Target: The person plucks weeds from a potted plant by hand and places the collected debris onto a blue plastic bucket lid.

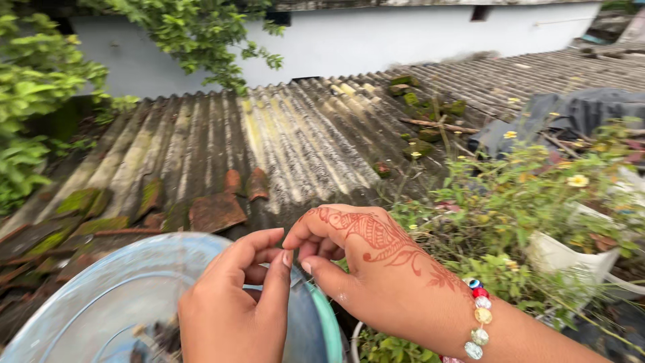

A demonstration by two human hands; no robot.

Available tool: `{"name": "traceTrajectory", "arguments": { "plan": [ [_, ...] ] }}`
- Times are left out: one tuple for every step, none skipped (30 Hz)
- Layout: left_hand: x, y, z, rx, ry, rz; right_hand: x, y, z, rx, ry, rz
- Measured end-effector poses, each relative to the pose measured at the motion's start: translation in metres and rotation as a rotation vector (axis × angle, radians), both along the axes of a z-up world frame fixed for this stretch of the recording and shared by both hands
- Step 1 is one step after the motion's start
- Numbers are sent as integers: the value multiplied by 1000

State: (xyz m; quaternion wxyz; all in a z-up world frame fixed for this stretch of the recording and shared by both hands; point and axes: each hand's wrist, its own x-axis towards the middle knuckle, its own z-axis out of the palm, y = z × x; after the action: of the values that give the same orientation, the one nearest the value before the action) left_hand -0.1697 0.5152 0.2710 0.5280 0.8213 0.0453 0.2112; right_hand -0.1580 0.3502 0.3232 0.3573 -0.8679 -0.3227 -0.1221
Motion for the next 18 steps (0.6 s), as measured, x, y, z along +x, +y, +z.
{"name": "traceTrajectory", "arguments": {
  "plan": [
    [5, -8, 1, 43, -54, -20, 2, -8, 3, -4, 53, -18],
    [10, -17, 3, 62, -16, -39, 4, -17, 8, -6, 106, -37],
    [14, -27, 6, 83, 21, -55, 4, -27, 13, -7, 159, -52],
    [18, -37, 8, 105, 58, -71, 4, -39, 19, -38, 190, -63],
    [22, -48, 8, 73, 38, -117, 5, -52, 23, -68, 222, -73],
    [27, -59, 8, 40, 19, -163, 5, -65, 27, -97, 255, -82],
    [30, -72, 11, 8, 0, -209, 3, -79, 32, -131, 270, -102],
    [31, -85, 13, 24, -32, -232, 1, -93, 36, -164, 285, -123],
    [33, -98, 14, 39, -66, -255, -1, -106, 38, -197, 299, -143],
    [35, -112, 15, 53, -101, -278, -3, -121, 39, -217, 232, -138],
    [38, -127, 17, 53, -96, -307, -6, -136, 41, -239, 167, -131],
    [40, -141, 19, 53, -91, -335, -8, -150, 43, -262, 103, -123],
    [42, -154, 20, 53, -85, -360, -8, -163, 45, -289, 145, -140],
    [43, -166, 21, 67, -91, -390, -7, -175, 48, -314, 188, -157],
    [46, -177, 24, 82, -94, -418, -5, -186, 52, -339, 233, -170],
    [47, -188, 26, 96, -98, -445, -4, -197, 57, -414, 283, -180],
    [48, -199, 26, 111, -64, -468, -4, -208, 61, -487, 329, -187],
    [49, -210, 26, 127, -30, -490, -4, -220, 66, -561, 375, -195]
  ]
}}
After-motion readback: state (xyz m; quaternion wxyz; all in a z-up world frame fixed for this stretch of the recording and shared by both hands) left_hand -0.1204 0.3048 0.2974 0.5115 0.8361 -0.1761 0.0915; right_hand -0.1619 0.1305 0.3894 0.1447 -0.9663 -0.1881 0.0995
